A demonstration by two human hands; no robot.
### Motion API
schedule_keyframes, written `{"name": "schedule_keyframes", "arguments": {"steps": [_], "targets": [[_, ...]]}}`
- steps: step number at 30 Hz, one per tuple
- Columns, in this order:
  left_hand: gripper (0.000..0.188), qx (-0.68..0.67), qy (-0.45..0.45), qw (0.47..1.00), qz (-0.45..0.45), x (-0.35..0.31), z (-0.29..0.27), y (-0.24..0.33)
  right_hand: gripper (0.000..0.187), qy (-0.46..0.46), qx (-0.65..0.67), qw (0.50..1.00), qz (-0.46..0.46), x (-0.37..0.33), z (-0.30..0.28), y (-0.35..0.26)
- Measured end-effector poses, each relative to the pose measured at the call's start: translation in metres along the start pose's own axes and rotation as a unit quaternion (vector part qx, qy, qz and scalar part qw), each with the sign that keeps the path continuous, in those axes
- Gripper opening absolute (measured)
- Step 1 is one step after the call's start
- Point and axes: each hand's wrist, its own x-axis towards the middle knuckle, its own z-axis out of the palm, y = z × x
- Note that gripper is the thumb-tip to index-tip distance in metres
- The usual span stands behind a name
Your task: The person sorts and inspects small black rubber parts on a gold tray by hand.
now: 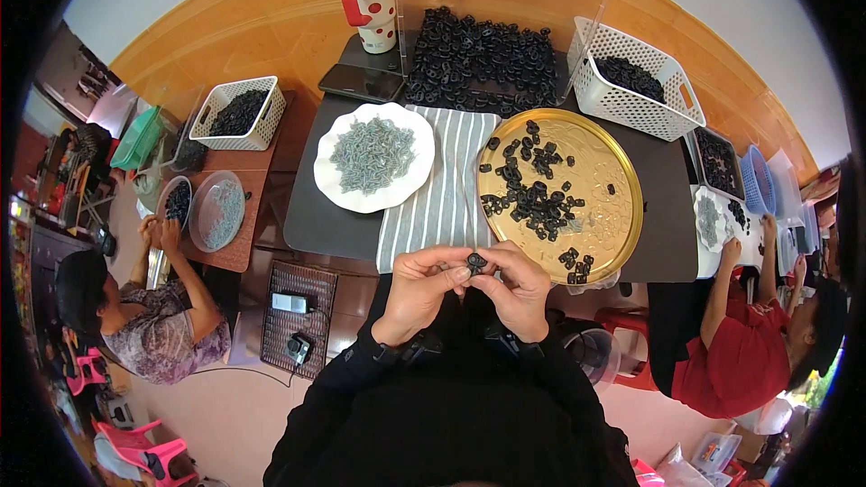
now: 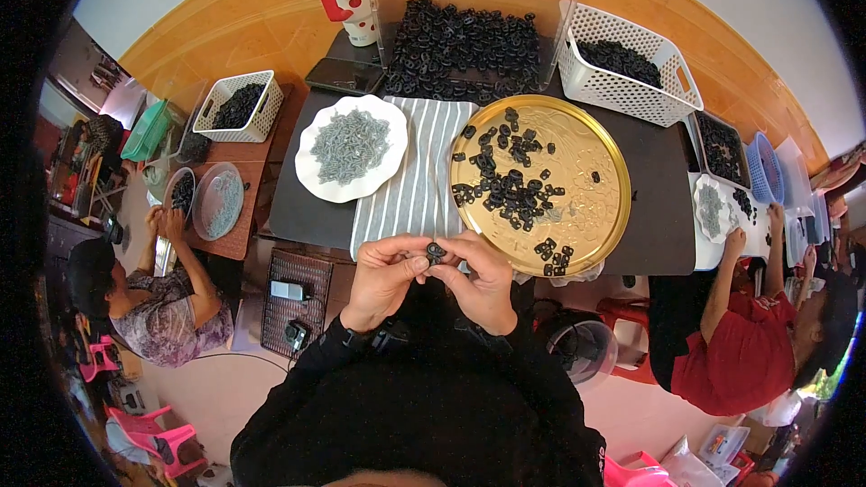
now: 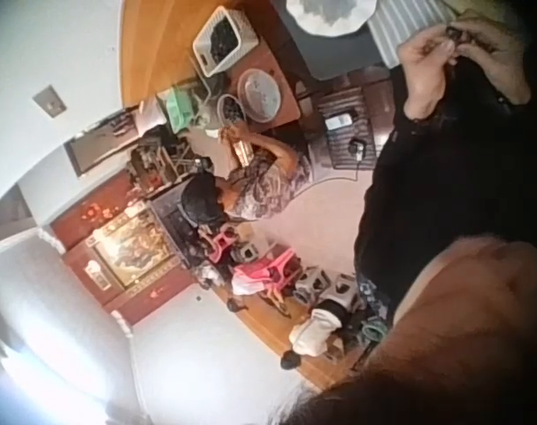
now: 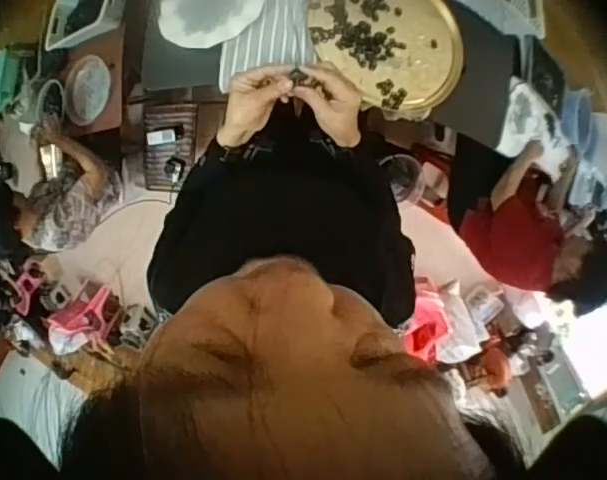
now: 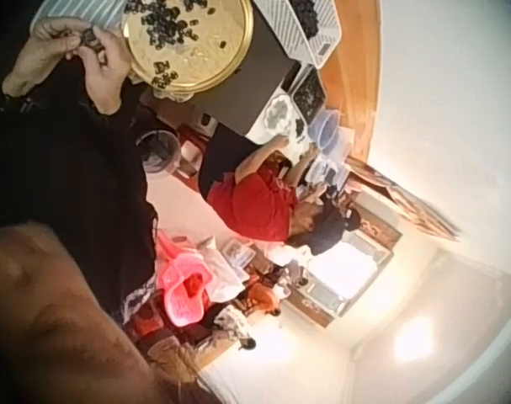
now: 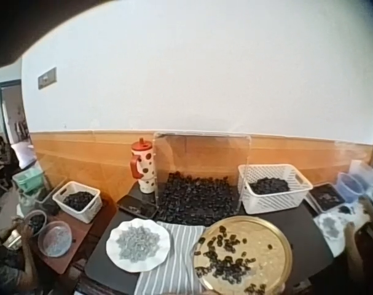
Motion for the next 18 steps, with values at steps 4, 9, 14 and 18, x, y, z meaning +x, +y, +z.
{"name": "schedule_keyframes", "arguments": {"steps": [4, 9, 14, 18], "targets": [[0.026, 0.020, -0.004, 0.999, 0.025, -0.0026, 0.0023, -0.0028, 0.037, 0.011, -0.004, 1.000, -0.004, -0.0033, 0.0020, -0.0018], [0.026, 0.035, 0.022, 0.999, 0.022, -0.0055, 0.0073, -0.0028, 0.035, 0.020, -0.071, 0.997, -0.037, -0.0055, 0.0031, -0.0066], [0.027, 0.039, 0.019, 0.999, 0.026, -0.0064, 0.0071, -0.0041, 0.035, 0.028, -0.083, 0.995, -0.041, -0.0070, 0.0049, -0.0070], [0.027, 0.064, 0.012, 0.997, 0.040, -0.0064, 0.0095, -0.0019, 0.034, 0.027, -0.086, 0.995, -0.044, -0.0087, 0.0042, -0.0060]]}}
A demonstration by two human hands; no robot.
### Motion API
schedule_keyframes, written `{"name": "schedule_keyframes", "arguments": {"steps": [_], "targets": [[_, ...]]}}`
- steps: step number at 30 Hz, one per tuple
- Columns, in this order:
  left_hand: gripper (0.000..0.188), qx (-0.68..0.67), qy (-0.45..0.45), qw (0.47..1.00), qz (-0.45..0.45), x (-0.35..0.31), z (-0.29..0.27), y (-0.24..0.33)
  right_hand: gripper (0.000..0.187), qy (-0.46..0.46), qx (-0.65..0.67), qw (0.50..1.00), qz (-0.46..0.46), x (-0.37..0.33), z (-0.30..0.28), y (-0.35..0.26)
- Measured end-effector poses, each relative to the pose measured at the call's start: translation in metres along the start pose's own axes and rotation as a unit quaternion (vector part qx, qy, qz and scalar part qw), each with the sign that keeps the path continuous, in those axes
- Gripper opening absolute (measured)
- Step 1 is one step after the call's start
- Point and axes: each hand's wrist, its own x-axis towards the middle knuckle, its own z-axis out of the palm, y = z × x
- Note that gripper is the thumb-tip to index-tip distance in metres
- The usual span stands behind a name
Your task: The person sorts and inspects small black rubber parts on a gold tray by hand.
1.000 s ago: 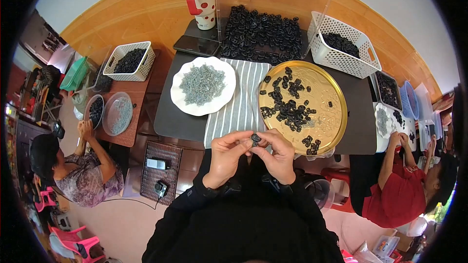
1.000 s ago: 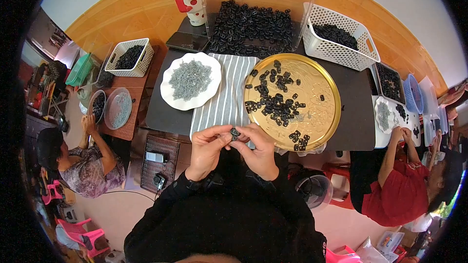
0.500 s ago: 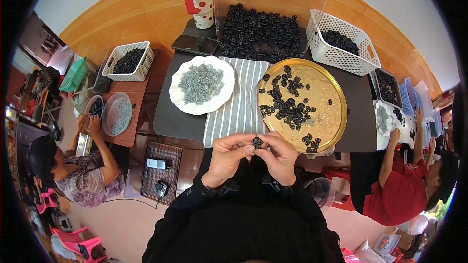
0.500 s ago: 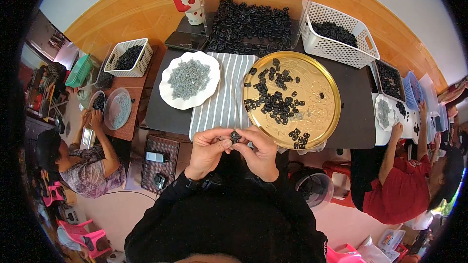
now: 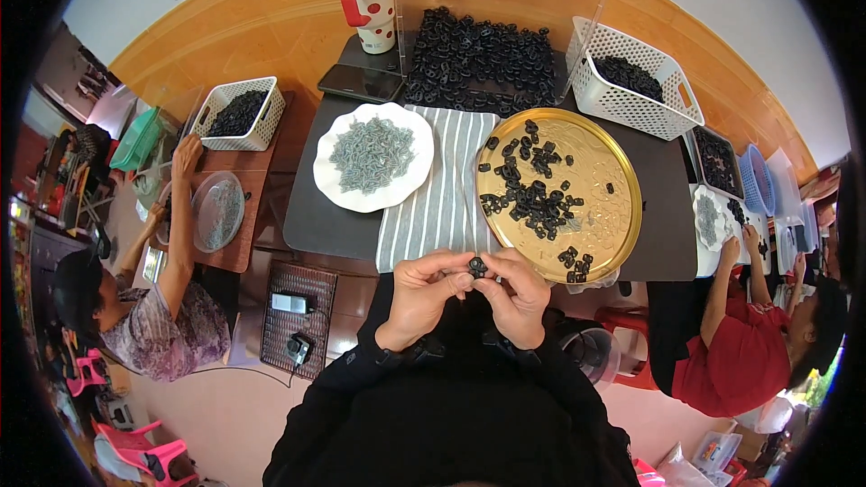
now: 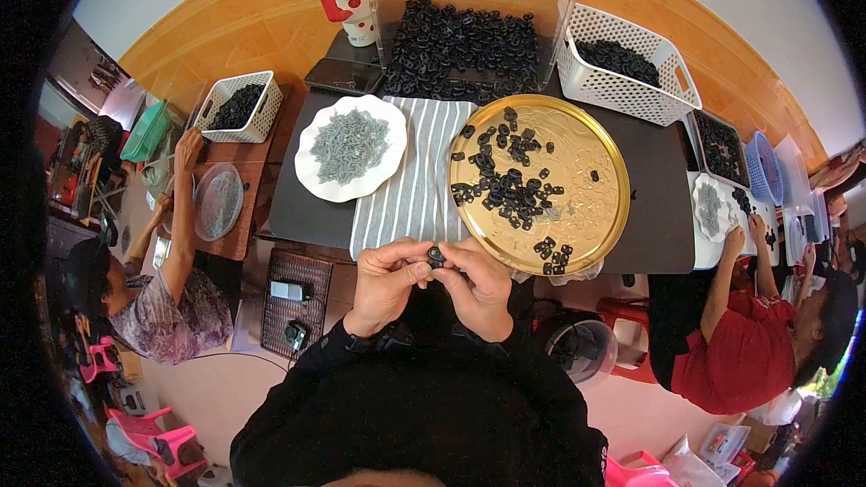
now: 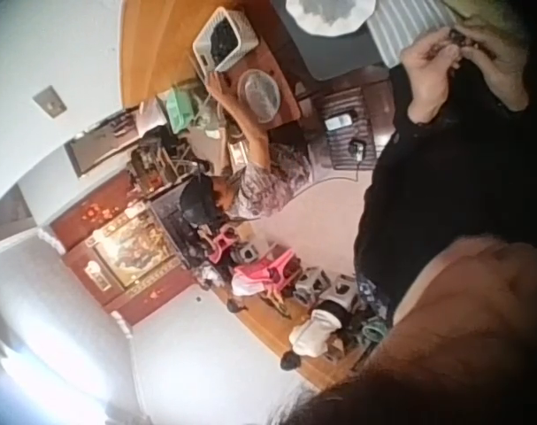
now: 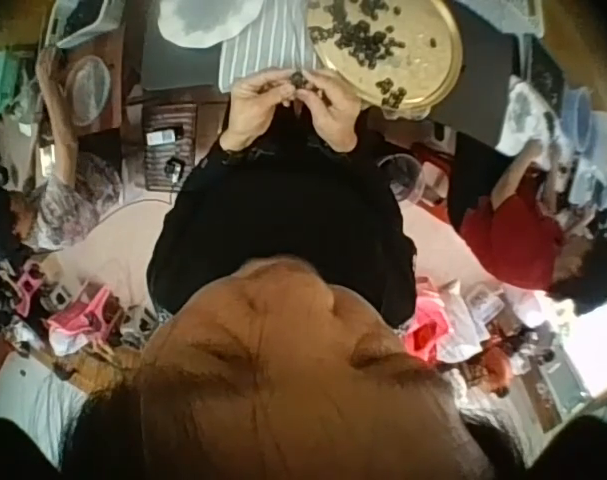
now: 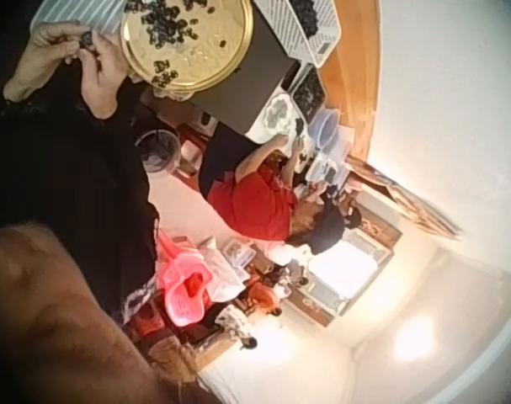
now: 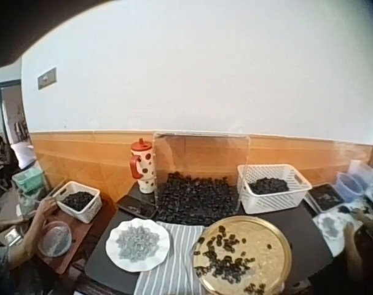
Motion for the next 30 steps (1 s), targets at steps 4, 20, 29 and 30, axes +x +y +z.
{"name": "schedule_keyframes", "arguments": {"steps": [4, 20, 29, 30], "targets": [[0.027, 0.012, -0.005, 1.000, 0.009, 0.001, 0.002, 0.002, 0.034, 0.005, 0.043, 0.999, 0.033, -0.002, 0.000, -0.001], [0.027, 0.023, 0.008, 1.000, -0.004, 0.000, -0.001, 0.003, 0.012, -0.024, 0.062, 0.993, 0.098, 0.014, -0.009, -0.008], [0.027, 0.048, 0.010, 0.999, -0.014, 0.000, 0.001, 0.008, 0.010, 0.000, 0.073, 0.985, 0.159, 0.009, -0.006, -0.006], [0.027, 0.046, 0.009, 0.999, -0.014, 0.000, 0.001, 0.008, 0.009, 0.010, 0.085, 0.982, 0.166, 0.009, -0.004, -0.006]]}}
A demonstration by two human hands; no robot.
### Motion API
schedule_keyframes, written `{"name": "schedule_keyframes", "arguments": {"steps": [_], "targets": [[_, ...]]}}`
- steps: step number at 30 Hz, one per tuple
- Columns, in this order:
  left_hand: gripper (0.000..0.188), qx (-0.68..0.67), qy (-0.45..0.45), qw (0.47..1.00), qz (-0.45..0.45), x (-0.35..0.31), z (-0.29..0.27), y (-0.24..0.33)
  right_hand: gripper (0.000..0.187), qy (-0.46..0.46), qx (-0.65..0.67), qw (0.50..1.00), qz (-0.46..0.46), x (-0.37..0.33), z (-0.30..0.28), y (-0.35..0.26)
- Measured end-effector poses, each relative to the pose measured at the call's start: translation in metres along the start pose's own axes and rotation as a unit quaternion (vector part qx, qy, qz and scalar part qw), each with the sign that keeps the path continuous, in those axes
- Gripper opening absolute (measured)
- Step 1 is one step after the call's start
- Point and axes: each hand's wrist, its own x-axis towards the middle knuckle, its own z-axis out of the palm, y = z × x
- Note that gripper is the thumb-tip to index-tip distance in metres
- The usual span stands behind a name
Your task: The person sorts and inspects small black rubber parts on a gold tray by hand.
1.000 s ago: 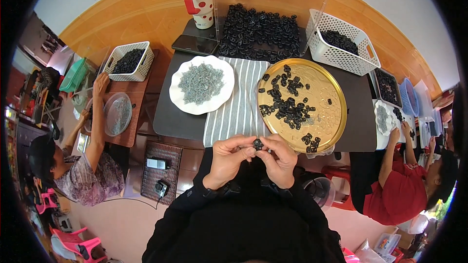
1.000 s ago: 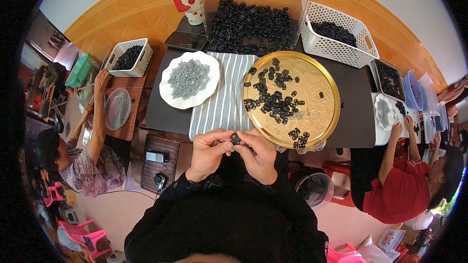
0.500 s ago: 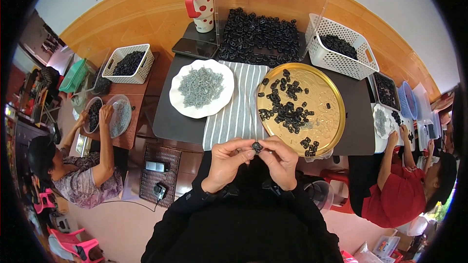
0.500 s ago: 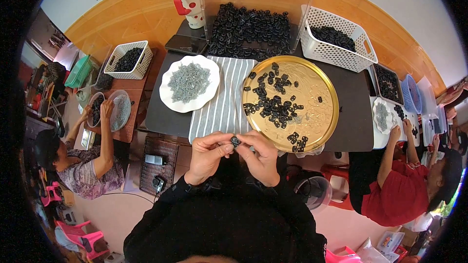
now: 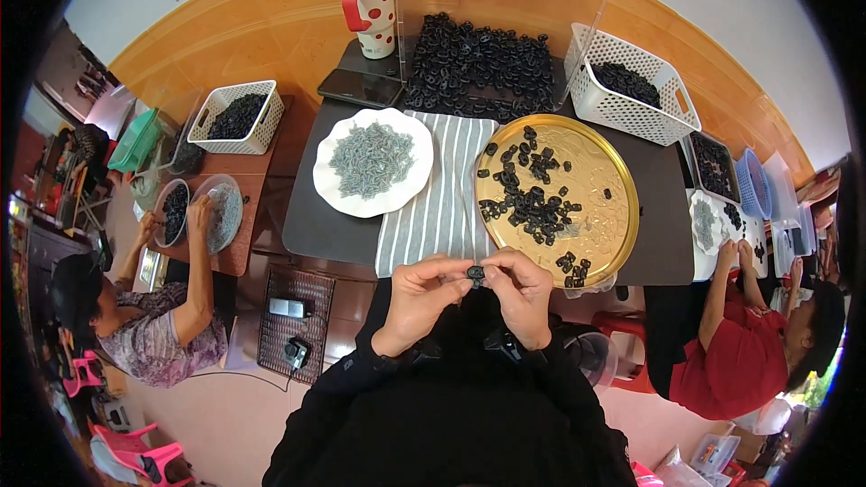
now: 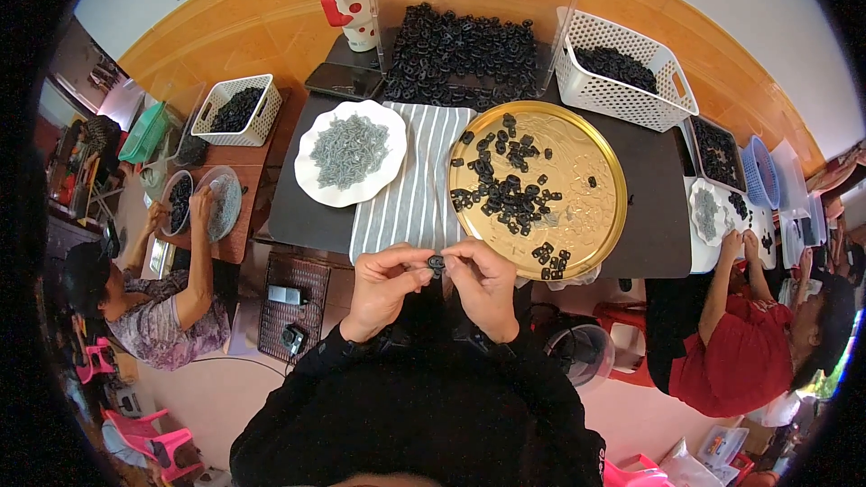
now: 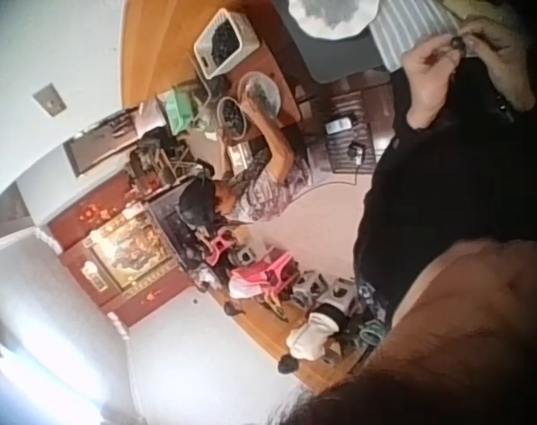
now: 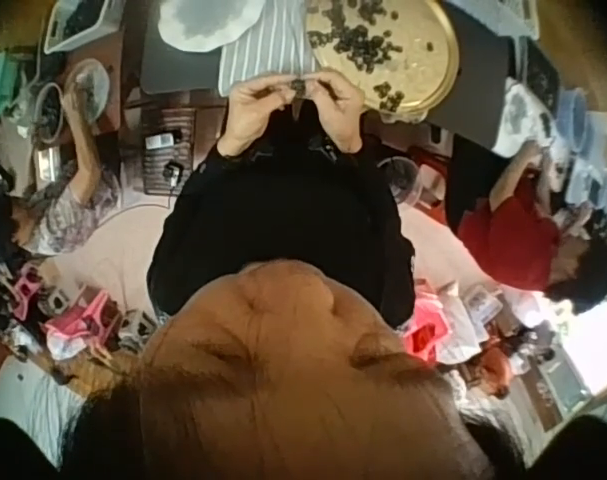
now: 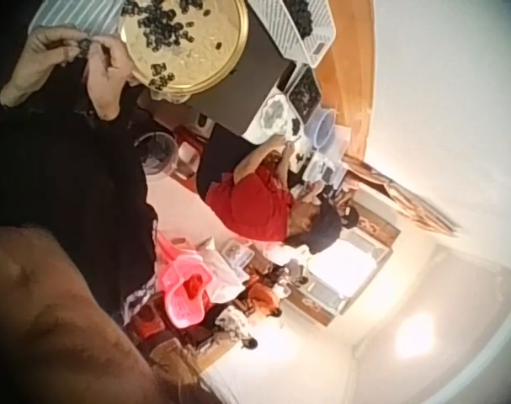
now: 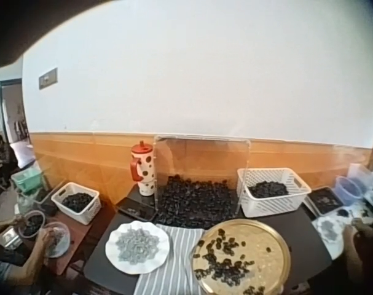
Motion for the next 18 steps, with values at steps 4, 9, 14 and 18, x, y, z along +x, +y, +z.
{"name": "schedule_keyframes", "arguments": {"steps": [4, 9, 14, 18], "targets": [[0.027, -0.006, 0.007, 1.000, -0.003, -0.0012, -0.0001, -0.0012, 0.009, 0.022, 0.040, 0.998, 0.041, -0.0024, 0.0051, -0.0017], [0.027, -0.031, 0.023, 0.999, -0.011, -0.0017, -0.0010, -0.0048, 0.009, 0.019, 0.027, 0.999, 0.030, -0.0059, 0.0064, 0.0013], [0.026, -0.034, 0.027, 0.999, -0.006, -0.0019, 0.0004, -0.0027, 0.011, -0.003, -0.015, 1.000, -0.005, -0.0036, 0.0040, 0.0001], [0.026, -0.037, 0.020, 0.999, -0.007, -0.0016, -0.0007, -0.0017, 0.016, -0.037, -0.043, 0.998, -0.036, -0.0009, -0.0008, 0.0013]]}}
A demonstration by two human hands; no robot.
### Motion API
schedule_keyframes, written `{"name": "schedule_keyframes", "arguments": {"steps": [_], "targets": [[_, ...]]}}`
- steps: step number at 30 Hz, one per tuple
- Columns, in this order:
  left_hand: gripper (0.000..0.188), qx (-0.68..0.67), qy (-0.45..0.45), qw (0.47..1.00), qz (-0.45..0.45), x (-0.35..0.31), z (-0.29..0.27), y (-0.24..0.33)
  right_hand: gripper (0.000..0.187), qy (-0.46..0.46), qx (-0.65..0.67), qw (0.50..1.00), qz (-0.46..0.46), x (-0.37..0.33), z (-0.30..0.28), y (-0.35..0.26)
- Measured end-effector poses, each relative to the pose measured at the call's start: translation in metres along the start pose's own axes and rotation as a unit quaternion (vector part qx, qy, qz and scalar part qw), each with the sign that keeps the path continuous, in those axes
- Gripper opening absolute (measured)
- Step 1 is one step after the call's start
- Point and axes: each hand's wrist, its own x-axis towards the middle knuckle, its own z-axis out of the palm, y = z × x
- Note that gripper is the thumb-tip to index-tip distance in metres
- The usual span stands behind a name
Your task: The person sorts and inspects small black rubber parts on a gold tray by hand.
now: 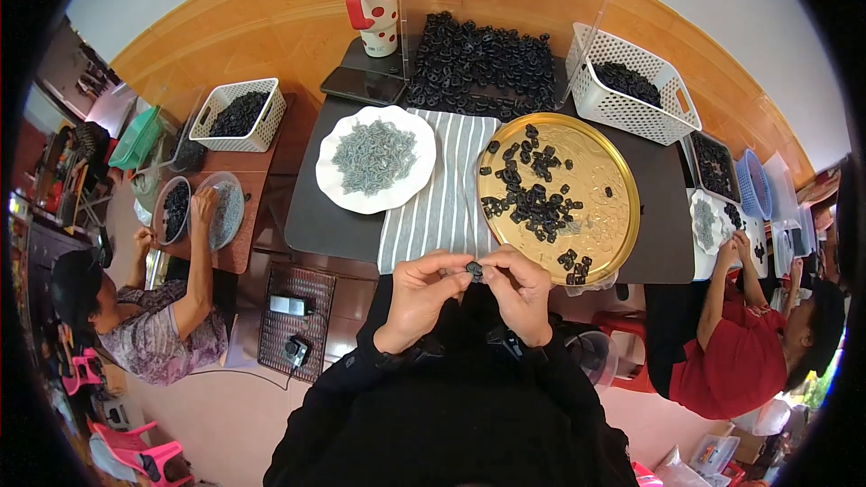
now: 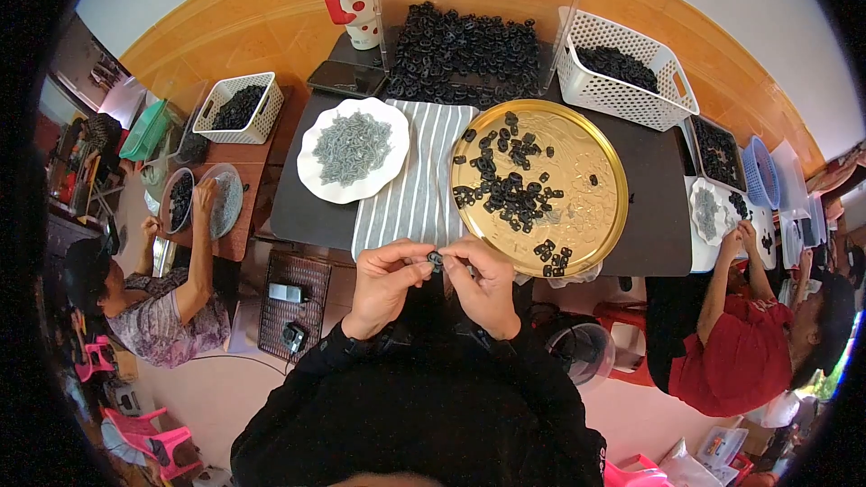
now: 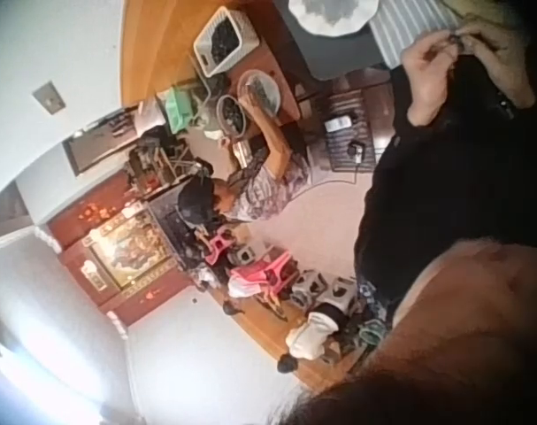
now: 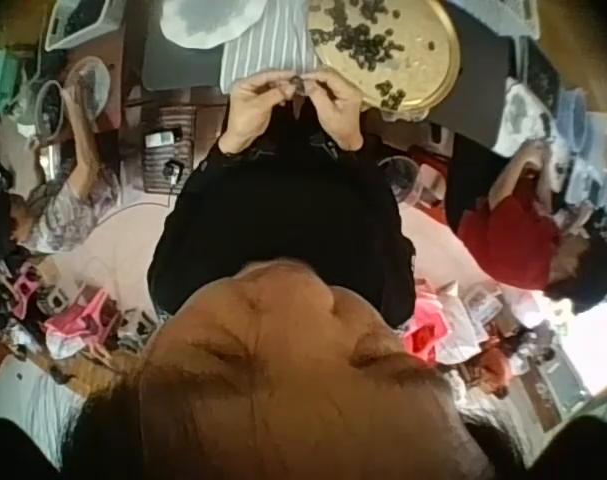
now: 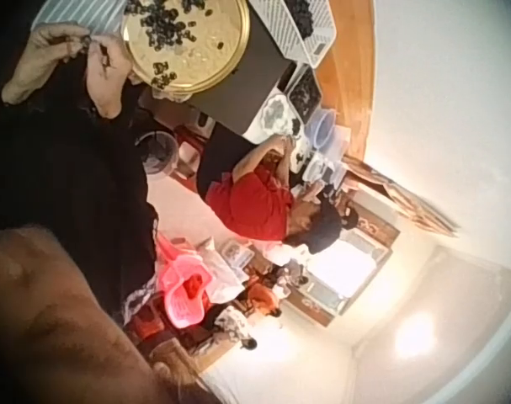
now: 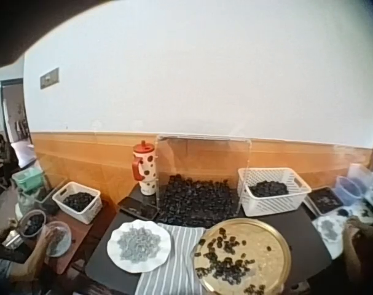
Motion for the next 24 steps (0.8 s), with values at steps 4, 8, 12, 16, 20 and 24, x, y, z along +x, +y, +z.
{"name": "schedule_keyframes", "arguments": {"steps": [4, 8, 12, 16, 20, 24], "targets": [[0.025, -0.021, -0.013, 1.000, -0.004, 0.001, -0.003, -0.001, 0.029, -0.024, 0.010, 0.998, -0.051, -0.001, 0.001, 0.000], [0.026, -0.015, -0.023, 1.000, -0.005, -0.002, -0.002, -0.003, 0.035, -0.025, 0.014, 0.997, -0.078, -0.003, -0.002, 0.006], [0.027, -0.005, -0.035, 0.999, 0.025, -0.004, -0.001, -0.006, 0.033, -0.020, -0.018, 0.994, -0.110, -0.004, -0.003, 0.002], [0.026, 0.021, -0.043, 0.996, 0.070, -0.007, 0.001, -0.011, 0.035, -0.003, -0.053, 0.990, -0.127, -0.007, -0.001, 0.000], [0.025, 0.032, -0.030, 0.996, 0.079, -0.013, 0.005, -0.013, 0.033, 0.023, -0.073, 0.988, -0.134, -0.015, 0.004, -0.002], [0.024, 0.052, -0.038, 0.992, 0.109, -0.015, 0.010, -0.015, 0.029, 0.069, -0.087, 0.981, -0.161, -0.018, 0.008, -0.006]]}}
